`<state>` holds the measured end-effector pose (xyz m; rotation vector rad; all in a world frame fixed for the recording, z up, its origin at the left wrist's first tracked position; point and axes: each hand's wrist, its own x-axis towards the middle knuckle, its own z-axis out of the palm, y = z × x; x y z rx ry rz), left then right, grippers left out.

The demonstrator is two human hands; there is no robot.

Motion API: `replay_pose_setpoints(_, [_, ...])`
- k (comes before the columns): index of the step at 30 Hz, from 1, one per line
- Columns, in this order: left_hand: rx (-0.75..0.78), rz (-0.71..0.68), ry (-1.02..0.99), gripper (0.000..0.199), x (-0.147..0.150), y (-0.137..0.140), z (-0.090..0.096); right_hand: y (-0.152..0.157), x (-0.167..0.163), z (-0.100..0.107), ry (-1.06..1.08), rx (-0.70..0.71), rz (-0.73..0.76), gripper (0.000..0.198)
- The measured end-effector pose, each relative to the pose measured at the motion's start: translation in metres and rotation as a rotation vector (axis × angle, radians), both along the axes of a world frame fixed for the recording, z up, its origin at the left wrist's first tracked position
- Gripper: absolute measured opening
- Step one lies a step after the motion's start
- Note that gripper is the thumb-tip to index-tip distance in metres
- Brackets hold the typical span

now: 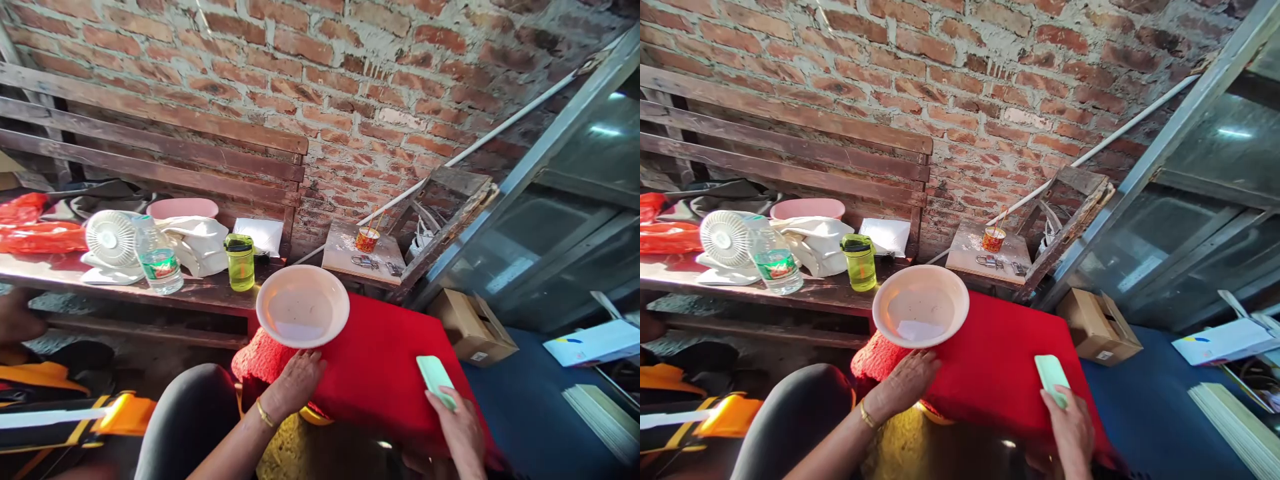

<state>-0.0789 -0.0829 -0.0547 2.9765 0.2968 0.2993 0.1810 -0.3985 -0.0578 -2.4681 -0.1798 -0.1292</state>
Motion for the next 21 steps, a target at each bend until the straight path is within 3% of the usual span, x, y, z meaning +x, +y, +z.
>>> replay_pose_setpoints(3, [-0.033,-0.029,-0.002,0.02,0.012,-0.002,0.005,-0.054,0.021,0.007,0.002,-0.001,-0.2,0.044])
replay_pose_setpoints(6, [-0.059,-0.053,-0.028,0.018,0.025,-0.001,0.002,-0.057,0.014,0.013,0.005,0.104,-0.23,0.046])
replay_pose_setpoints(8, [-0.056,-0.067,-0.079,0.02,0.031,0.0,-0.006,-0.031,-0.006,0.014,0.033,0.208,-0.137,0.047])
replay_pose_setpoints(11, [-0.025,-0.058,-0.189,0.024,0.036,0.002,-0.021,0.025,-0.044,0.008,0.104,0.312,0.143,0.046])
replay_pose_setpoints(13, [-0.01,-0.049,-0.242,0.027,0.038,0.003,-0.031,0.053,-0.061,0.002,0.124,0.299,0.345,0.039])
replay_pose_setpoints(15, [-0.008,-0.042,-0.27,0.028,0.037,0.004,-0.038,0.059,-0.064,-0.005,0.103,0.254,0.443,0.033])
replay_pose_setpoints(17, [-0.008,-0.031,-0.292,0.027,0.037,0.003,-0.041,0.041,-0.05,-0.01,0.079,0.22,0.392,0.035])
replay_pose_setpoints(21, [-0.017,-0.007,-0.315,0.026,0.035,0.001,-0.04,-0.035,0.003,-0.012,0.022,0.118,-0.034,0.044])
